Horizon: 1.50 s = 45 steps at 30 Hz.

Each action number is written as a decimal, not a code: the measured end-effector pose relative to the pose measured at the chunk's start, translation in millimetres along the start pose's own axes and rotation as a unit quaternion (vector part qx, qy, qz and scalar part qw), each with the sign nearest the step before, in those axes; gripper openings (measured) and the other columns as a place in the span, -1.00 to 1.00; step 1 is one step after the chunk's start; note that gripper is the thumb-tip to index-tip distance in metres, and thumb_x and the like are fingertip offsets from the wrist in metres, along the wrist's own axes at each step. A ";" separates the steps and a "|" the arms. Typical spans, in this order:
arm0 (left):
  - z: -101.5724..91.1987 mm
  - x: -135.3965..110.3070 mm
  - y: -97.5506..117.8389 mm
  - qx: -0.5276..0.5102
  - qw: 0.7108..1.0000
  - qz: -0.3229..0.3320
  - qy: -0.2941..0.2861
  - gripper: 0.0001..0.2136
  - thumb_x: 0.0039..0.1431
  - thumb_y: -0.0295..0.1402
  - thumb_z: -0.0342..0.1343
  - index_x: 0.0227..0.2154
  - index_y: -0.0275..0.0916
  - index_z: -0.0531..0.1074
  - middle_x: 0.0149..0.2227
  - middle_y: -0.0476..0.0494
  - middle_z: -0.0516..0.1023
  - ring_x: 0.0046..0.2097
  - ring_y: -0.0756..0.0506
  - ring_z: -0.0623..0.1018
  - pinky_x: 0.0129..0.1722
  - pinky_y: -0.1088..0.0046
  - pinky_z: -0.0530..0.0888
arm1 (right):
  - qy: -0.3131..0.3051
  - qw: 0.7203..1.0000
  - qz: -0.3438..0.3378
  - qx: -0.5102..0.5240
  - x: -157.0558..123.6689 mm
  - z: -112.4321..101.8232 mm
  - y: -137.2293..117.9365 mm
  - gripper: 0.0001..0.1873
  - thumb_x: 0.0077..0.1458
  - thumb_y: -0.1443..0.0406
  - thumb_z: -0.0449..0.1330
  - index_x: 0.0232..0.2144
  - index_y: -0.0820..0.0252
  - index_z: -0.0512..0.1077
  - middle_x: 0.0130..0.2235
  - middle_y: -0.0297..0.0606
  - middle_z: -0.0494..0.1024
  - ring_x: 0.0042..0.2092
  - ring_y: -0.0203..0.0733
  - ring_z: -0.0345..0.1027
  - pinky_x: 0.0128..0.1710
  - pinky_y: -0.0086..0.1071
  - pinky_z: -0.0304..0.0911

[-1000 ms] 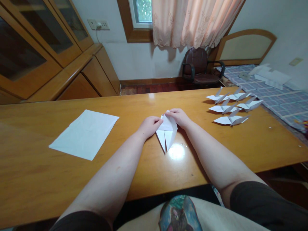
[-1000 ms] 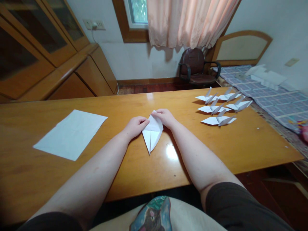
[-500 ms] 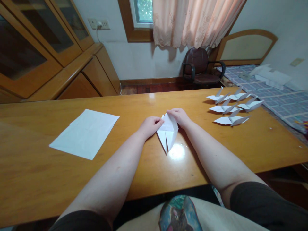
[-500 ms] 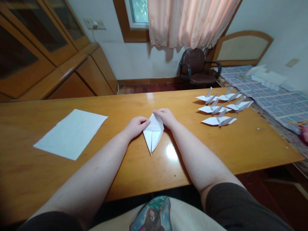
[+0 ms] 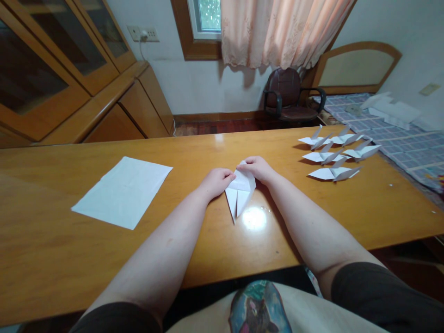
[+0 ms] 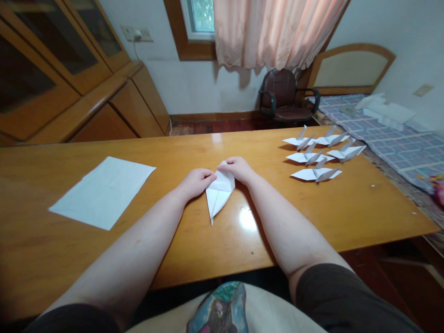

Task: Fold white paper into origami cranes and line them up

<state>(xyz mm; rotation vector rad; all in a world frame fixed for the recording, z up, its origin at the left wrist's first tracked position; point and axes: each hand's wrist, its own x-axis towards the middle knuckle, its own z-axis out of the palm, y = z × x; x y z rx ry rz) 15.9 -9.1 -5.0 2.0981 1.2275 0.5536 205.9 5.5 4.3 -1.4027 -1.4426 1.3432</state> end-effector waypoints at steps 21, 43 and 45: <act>-1.8 0.5 1.2 -0.088 0.991 -0.085 0.048 -0.81 0.01 -0.26 0.19 -0.34 -0.23 0.57 -0.37 -0.08 0.61 -0.34 -0.07 0.52 -0.31 0.42 0.39 | 0.058 0.995 -0.034 0.071 6.8 -3.0 10.0 -0.61 -0.17 0.01 0.29 -0.62 0.20 0.34 -0.61 -0.40 0.33 -0.55 -0.34 0.15 -0.55 -0.42 0.02; -1.2 -2.1 7.4 -0.046 0.997 -0.062 0.030 -0.77 0.07 -0.19 0.13 -0.41 -0.24 0.56 -0.43 -0.06 0.58 -0.39 -0.05 0.49 -0.39 0.43 0.33 | -0.002 0.997 -0.022 -0.073 0.6 4.3 1.3 -0.59 -0.27 0.02 0.31 -0.69 0.23 0.34 -0.66 -0.43 0.27 -0.57 -0.38 0.07 -0.57 -0.43 -0.05; -1.8 -1.9 7.6 -0.057 0.997 -0.056 0.023 -0.78 0.09 -0.21 0.11 -0.40 -0.24 0.56 -0.41 -0.07 0.59 -0.37 -0.05 0.49 -0.37 0.43 0.34 | 0.009 0.998 -0.021 -0.064 0.7 4.9 1.7 -0.54 -0.21 -0.03 0.26 -0.73 0.20 0.26 -0.69 -0.45 0.19 -0.59 -0.39 0.00 -0.58 -0.42 -0.09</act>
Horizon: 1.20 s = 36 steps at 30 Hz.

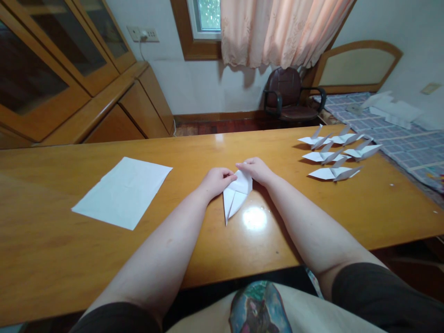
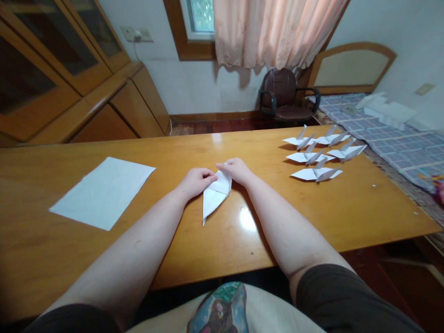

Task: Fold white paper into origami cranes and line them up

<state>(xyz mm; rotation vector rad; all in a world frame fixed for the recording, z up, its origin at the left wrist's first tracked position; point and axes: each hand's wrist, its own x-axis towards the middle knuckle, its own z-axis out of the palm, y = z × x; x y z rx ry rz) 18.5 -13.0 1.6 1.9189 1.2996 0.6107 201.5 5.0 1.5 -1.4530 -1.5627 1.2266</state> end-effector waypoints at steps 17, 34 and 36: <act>-3.6 6.3 -15.2 -0.092 0.991 0.022 0.094 -0.72 0.20 -0.22 -0.05 -0.33 -0.26 0.50 -0.37 -0.09 0.55 -0.28 -0.07 0.51 -0.25 0.42 0.40 | 0.063 0.992 0.004 0.107 10.7 -6.4 16.6 -0.48 -0.11 -0.12 0.20 -0.71 0.18 0.28 -0.65 -0.34 0.32 -0.60 -0.32 0.13 -0.60 -0.42 0.00; -9.8 3.3 -9.1 0.059 0.993 0.057 0.082 -0.89 0.05 -0.31 0.12 -0.44 -0.22 0.49 -0.34 -0.07 0.53 -0.27 -0.07 0.48 -0.22 0.39 0.42 | 0.142 0.983 -0.041 0.114 8.7 -9.4 14.2 -0.48 -0.03 -0.06 0.17 -0.72 0.14 0.11 -0.67 -0.46 0.10 -0.59 -0.39 -0.02 -0.58 -0.43 -0.10; -10.2 4.8 -11.6 0.094 0.991 0.046 0.087 -0.87 0.07 -0.30 0.11 -0.47 -0.21 0.50 -0.36 -0.08 0.54 -0.25 -0.09 0.49 -0.19 0.37 0.41 | 0.123 0.983 -0.056 0.125 8.3 -10.2 13.1 -0.49 -0.01 -0.07 0.14 -0.70 0.15 0.17 -0.66 -0.45 0.14 -0.59 -0.37 0.02 -0.57 -0.43 -0.05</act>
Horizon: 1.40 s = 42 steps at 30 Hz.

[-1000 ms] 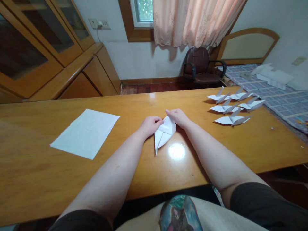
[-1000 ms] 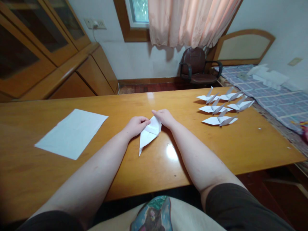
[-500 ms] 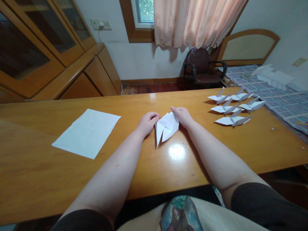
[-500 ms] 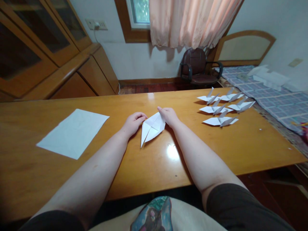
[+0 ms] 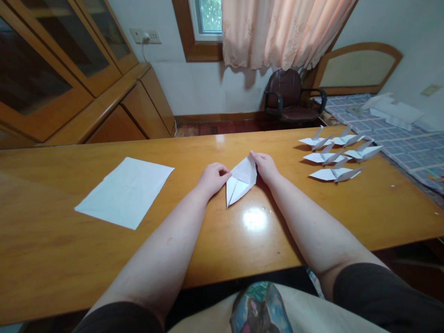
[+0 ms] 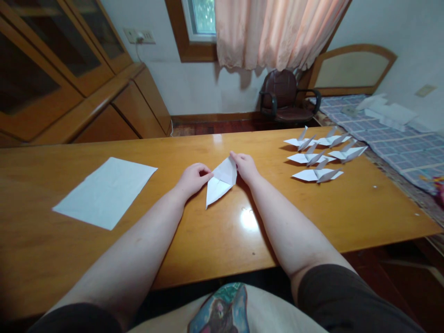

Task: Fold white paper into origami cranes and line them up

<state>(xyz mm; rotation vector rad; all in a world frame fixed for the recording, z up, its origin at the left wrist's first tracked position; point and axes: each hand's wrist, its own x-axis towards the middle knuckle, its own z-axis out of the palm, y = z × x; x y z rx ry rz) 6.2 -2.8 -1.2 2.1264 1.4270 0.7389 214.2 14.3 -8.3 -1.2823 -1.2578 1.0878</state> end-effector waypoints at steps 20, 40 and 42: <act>1.4 -2.5 4.7 0.187 0.980 -0.064 0.019 -0.72 0.02 -0.07 0.13 -0.57 -0.17 0.48 -0.36 -0.14 0.54 -0.17 -0.19 0.45 -0.07 0.23 0.34 | -0.073 0.940 -0.057 -0.327 -10.4 2.1 -12.9 -0.74 -0.04 0.12 0.21 -0.49 0.22 0.45 -0.54 -0.39 0.38 -0.48 -0.32 0.15 -0.48 -0.43 -0.03; 0.6 -1.4 11.5 0.180 0.982 -0.057 -0.031 -0.77 0.09 -0.21 0.04 -0.35 -0.15 0.57 -0.30 -0.18 0.59 -0.17 -0.20 0.51 -0.16 0.31 0.40 | -0.075 0.894 -0.069 -0.437 -12.3 12.8 -13.9 -0.78 0.04 0.18 0.13 -0.52 0.17 0.44 -0.48 -0.30 0.46 -0.41 -0.25 0.22 -0.46 -0.42 -0.04; 0.8 -1.6 11.5 0.181 0.981 -0.059 -0.028 -0.77 0.08 -0.20 0.05 -0.36 -0.15 0.56 -0.31 -0.17 0.59 -0.17 -0.20 0.51 -0.17 0.32 0.39 | -0.070 0.890 -0.063 -0.446 -12.8 13.7 -14.5 -0.79 0.02 0.16 0.16 -0.49 0.17 0.46 -0.45 -0.29 0.49 -0.40 -0.25 0.25 -0.45 -0.42 -0.03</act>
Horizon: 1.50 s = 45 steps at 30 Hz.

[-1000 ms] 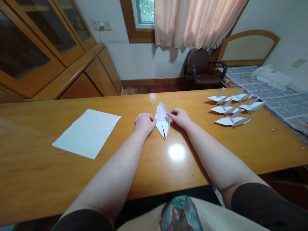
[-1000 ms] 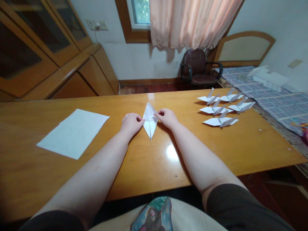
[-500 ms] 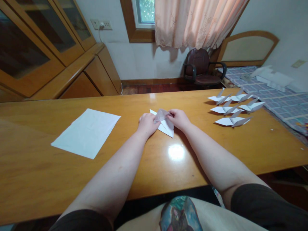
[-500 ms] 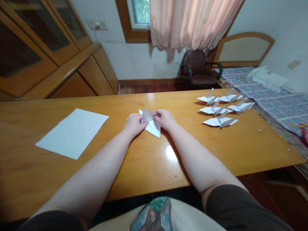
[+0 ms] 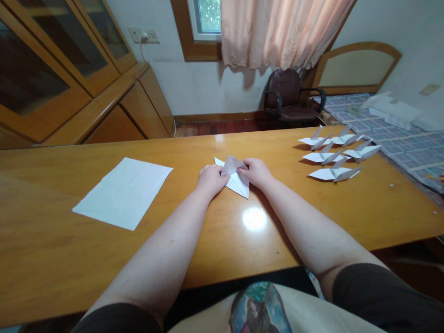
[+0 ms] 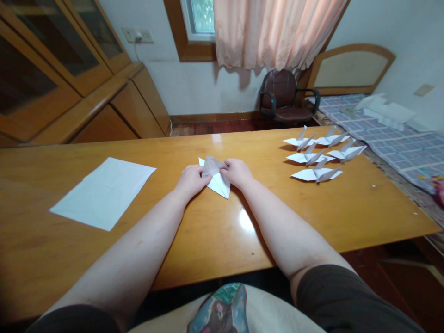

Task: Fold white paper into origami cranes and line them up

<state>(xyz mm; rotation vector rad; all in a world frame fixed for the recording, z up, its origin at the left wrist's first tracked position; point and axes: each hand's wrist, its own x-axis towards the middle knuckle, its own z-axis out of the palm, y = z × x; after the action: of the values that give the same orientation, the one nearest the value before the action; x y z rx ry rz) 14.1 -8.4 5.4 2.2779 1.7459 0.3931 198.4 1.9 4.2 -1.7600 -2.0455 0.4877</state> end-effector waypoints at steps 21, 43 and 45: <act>7.6 -0.6 5.2 0.020 1.000 -0.005 -0.001 -0.71 0.12 -0.16 0.04 -0.29 -0.23 0.55 -0.26 -0.28 0.58 -0.11 -0.26 0.52 -0.11 0.26 0.41 | -0.015 0.998 -0.004 -0.058 0.4 4.1 -1.8 -0.76 0.04 0.14 0.16 -0.43 0.16 0.53 -0.31 -0.17 0.55 -0.31 -0.15 0.35 -0.41 -0.37 0.03; 9.3 5.4 -6.8 -0.028 0.999 -0.031 0.016 -0.72 0.10 -0.22 0.10 -0.18 -0.24 0.48 -0.16 -0.27 0.58 -0.07 -0.23 0.53 -0.10 0.32 0.42 | -0.046 0.988 -0.145 0.011 -2.0 -2.6 4.6 -0.89 -0.01 0.27 0.21 -0.44 0.21 0.48 -0.37 -0.28 0.46 -0.37 -0.29 0.24 -0.37 -0.45 0.07; 7.9 6.2 -8.1 -0.051 0.997 -0.042 0.028 -0.68 0.07 -0.24 0.13 -0.12 -0.24 0.43 -0.13 -0.27 0.56 -0.06 -0.24 0.53 -0.10 0.32 0.42 | -0.053 0.985 -0.162 0.027 -2.2 -2.0 4.6 -0.84 -0.02 0.25 0.25 -0.37 0.22 0.51 -0.35 -0.28 0.47 -0.36 -0.29 0.25 -0.35 -0.45 0.09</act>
<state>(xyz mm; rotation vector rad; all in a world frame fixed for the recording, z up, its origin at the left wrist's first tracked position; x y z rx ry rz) 11.2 -0.6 -4.4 2.1353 1.7991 0.5219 203.6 0.4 3.5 -1.3594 -2.3119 0.5372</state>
